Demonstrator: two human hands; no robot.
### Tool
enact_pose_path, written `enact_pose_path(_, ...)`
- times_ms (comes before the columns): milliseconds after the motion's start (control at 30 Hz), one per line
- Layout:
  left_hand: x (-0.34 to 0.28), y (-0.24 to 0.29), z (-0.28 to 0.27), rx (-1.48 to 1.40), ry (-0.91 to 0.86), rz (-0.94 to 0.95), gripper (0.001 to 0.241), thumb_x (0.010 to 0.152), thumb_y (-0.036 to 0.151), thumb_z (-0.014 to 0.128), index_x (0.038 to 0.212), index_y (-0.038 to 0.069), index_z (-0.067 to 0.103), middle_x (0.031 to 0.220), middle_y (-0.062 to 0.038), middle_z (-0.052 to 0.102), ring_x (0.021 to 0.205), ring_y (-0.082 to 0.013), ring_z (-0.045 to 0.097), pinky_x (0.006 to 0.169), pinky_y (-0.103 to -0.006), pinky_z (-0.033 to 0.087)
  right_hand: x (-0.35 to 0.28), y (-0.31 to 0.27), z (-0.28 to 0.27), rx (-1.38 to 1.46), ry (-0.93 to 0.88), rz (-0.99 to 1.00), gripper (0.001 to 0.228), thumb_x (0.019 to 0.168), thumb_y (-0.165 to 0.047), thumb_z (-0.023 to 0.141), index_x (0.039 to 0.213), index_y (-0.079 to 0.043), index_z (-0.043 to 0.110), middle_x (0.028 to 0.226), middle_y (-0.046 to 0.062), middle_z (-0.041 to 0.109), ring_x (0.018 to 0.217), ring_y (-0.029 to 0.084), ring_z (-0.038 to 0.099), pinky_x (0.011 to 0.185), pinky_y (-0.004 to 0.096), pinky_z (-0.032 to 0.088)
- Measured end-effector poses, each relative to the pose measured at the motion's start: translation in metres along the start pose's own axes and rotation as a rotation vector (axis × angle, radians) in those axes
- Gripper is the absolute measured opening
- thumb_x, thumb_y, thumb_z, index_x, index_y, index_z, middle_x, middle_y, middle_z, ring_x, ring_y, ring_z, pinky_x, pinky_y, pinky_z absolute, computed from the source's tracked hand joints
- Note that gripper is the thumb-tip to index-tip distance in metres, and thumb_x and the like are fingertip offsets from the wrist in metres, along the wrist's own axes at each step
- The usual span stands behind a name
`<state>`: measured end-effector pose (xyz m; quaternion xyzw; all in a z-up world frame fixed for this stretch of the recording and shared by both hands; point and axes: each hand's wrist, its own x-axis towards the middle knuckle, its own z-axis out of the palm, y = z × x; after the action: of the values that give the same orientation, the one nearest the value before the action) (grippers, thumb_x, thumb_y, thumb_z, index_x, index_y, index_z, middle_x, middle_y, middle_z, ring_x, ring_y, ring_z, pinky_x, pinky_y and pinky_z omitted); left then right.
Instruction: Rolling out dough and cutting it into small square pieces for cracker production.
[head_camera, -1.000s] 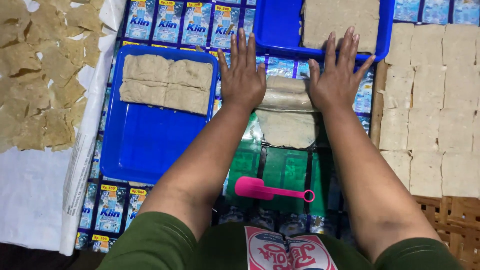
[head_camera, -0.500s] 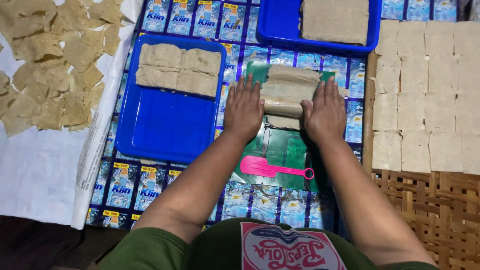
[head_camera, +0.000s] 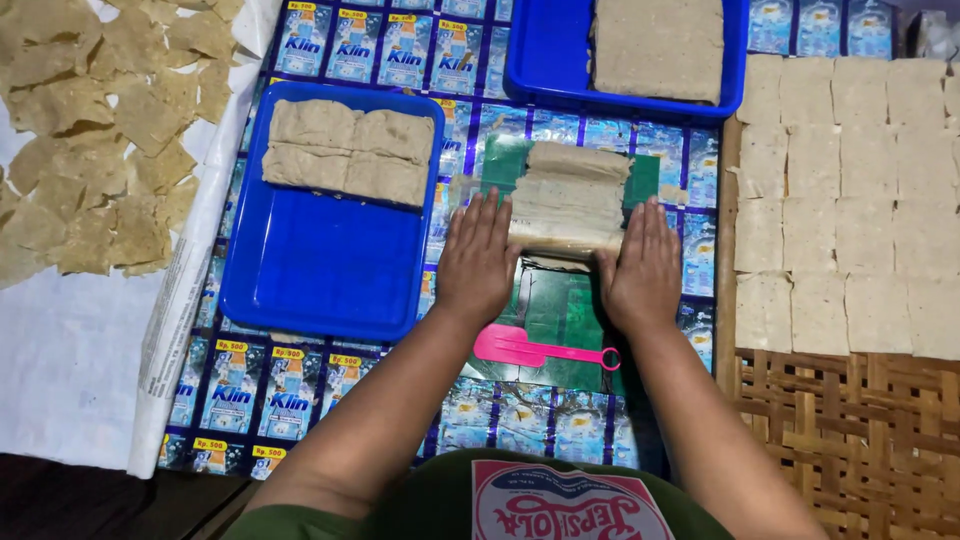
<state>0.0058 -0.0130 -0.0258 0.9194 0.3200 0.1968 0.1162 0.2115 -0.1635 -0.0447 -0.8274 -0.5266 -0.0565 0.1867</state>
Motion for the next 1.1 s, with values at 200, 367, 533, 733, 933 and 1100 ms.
enact_pose_path(200, 0.081, -0.012, 0.018, 0.043, -0.086, -0.090, 0.058, 0.108, 0.040, 0.042, 0.156, 0.007, 0.040, 0.165, -0.014, 0.034, 0.155, -0.0341, 0.027, 0.127, -0.0485, 0.016, 0.081, 0.008, 0.003, -0.055, -0.115, 0.110, 0.068, 0.109, -0.044, 0.042, 0.161, 0.000, 0.034, 0.170, 0.025, 0.025, 0.158, 0.037, 0.022, 0.124, 0.064, 0.007)
enact_pose_path(367, 0.142, -0.018, 0.028, 0.120, -0.198, -0.141, 0.065, 0.108, 0.044, 0.033, 0.161, 0.008, 0.026, 0.170, -0.013, 0.019, 0.157, -0.0310, 0.013, 0.127, -0.0505, 0.007, 0.139, 0.015, -0.001, -0.011, -0.168, 0.140, 0.065, 0.108, -0.044, 0.038, 0.166, -0.015, 0.030, 0.172, 0.020, 0.013, 0.160, 0.034, 0.011, 0.120, 0.071, -0.001)
enact_pose_path(533, 0.169, -0.021, 0.026, 0.130, -0.266, -0.206, 0.068, 0.108, 0.044, 0.030, 0.164, 0.009, 0.015, 0.172, -0.010, 0.005, 0.159, -0.0274, 0.002, 0.127, -0.0521, 0.000, 0.167, 0.020, 0.003, 0.006, -0.196, 0.143, 0.068, 0.110, -0.049, 0.036, 0.167, -0.015, 0.026, 0.174, 0.018, 0.002, 0.162, 0.033, 0.002, 0.121, 0.072, -0.004)
enact_pose_path(733, 0.130, -0.005, 0.007, 0.194, -0.291, -0.208, 0.069, 0.107, 0.046, 0.032, 0.164, 0.011, 0.016, 0.173, -0.010, 0.006, 0.160, -0.0281, 0.001, 0.126, -0.0569, -0.001, 0.131, 0.011, -0.003, -0.022, -0.208, 0.135, 0.071, 0.107, -0.052, 0.037, 0.167, -0.015, 0.025, 0.173, 0.018, 0.002, 0.161, 0.034, 0.003, 0.120, 0.071, -0.004)
enact_pose_path(933, 0.046, -0.007, 0.014, 0.057, -0.114, -0.041, 0.063, 0.104, 0.044, 0.050, 0.158, 0.013, 0.038, 0.168, -0.014, 0.028, 0.157, -0.0342, 0.020, 0.126, -0.0537, 0.014, 0.051, 0.000, -0.001, -0.087, -0.199, 0.114, 0.068, 0.108, -0.047, 0.043, 0.165, -0.014, 0.028, 0.175, 0.016, 0.012, 0.162, 0.030, 0.012, 0.123, 0.069, 0.002)
enact_pose_path(1100, 0.006, -0.006, 0.013, 0.149, 0.031, 0.100, 0.066, 0.094, 0.040, 0.068, 0.148, 0.006, 0.050, 0.138, -0.017, 0.054, 0.135, -0.0357, 0.046, 0.119, -0.0516, 0.031, -0.017, -0.017, -0.005, 0.024, -0.058, 0.029, 0.079, 0.103, -0.035, 0.055, 0.165, 0.002, 0.023, 0.174, 0.018, 0.015, 0.162, 0.034, 0.015, 0.125, 0.066, 0.006)
